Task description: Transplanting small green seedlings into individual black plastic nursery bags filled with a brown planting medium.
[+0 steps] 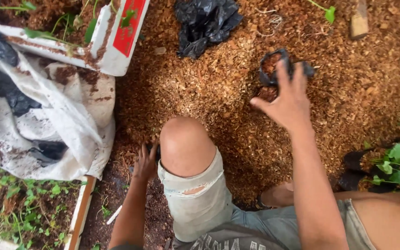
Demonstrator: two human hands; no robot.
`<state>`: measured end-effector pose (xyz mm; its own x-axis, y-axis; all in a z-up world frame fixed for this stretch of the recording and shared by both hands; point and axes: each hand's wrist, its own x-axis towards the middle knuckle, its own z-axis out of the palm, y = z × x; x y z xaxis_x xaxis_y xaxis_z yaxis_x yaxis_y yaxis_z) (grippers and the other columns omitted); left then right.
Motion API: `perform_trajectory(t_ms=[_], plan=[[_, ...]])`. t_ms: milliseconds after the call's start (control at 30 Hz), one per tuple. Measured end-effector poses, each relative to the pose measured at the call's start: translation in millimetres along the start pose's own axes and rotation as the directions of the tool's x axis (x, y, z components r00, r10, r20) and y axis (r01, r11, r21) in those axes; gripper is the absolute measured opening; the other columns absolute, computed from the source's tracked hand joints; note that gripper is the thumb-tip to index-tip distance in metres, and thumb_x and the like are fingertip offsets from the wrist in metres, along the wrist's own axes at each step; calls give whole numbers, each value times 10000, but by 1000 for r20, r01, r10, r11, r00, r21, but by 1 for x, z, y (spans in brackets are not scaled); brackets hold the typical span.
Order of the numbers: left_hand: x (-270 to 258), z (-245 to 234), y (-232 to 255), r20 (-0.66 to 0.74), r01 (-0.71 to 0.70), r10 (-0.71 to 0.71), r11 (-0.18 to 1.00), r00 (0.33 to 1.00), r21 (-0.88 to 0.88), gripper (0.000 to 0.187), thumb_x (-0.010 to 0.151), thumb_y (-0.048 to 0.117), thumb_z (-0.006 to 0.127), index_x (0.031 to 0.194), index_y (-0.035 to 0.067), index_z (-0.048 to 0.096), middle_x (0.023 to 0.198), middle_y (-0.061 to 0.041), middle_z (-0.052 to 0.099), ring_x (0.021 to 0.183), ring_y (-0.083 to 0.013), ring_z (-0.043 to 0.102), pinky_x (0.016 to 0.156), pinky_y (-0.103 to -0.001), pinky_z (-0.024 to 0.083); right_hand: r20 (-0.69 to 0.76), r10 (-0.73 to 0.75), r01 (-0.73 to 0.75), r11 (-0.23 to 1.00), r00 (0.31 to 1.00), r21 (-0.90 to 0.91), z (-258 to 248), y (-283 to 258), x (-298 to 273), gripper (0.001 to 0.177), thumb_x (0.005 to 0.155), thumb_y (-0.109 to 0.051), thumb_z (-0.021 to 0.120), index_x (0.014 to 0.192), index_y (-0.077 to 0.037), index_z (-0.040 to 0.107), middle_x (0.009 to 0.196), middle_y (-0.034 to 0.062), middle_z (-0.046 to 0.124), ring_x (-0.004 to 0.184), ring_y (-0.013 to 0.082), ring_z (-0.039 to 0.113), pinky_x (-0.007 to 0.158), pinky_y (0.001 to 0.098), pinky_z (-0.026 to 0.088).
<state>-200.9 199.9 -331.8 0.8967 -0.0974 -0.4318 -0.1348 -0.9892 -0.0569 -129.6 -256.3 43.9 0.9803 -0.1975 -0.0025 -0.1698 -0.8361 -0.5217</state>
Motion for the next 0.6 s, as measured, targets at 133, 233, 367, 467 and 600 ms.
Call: perform_trajectory(t_ms=[133,233,367,467,600], plan=[[-30,9,35,79,-11,3,995,997,101,1042,820,46,666,1635,128,21,1672,-278,13,1462,-322,376,878,-386,627,105,-108,123,980,989,-156,30,14,9,726,804,-358,831,1423,-79,573,1477,319,306,1178,576,565,894,610,556],[0,137,17,-104,66,-89,977,991,-204,662,900,138,583,1537,67,416,1451,-225,376,918,-376,741,782,-486,626,96,-81,94,986,992,-141,41,21,2,655,793,-293,835,1360,-52,614,1446,326,315,1104,593,595,784,605,585],[6,121,20,-165,35,-90,951,982,-308,618,905,143,588,1501,98,431,1362,-233,439,922,-403,733,789,-499,609,99,20,-10,995,995,-99,46,46,2,651,801,-337,826,1372,-113,607,1440,286,371,1145,572,586,843,563,584],[8,68,24,-251,-15,-114,888,961,-460,552,913,150,595,1447,146,455,1228,-244,532,927,-444,721,799,-517,584,140,169,-174,985,976,21,38,59,-1,643,827,-374,816,1377,-123,597,1434,264,400,1216,537,552,877,544,563],[26,-32,9,-351,-47,-218,789,911,-612,452,873,270,673,1296,214,526,1017,-221,626,870,-463,713,742,-523,565,136,215,-228,970,967,88,37,71,-6,670,812,-427,815,1359,-100,610,1387,253,461,1197,503,577,910,542,544]])
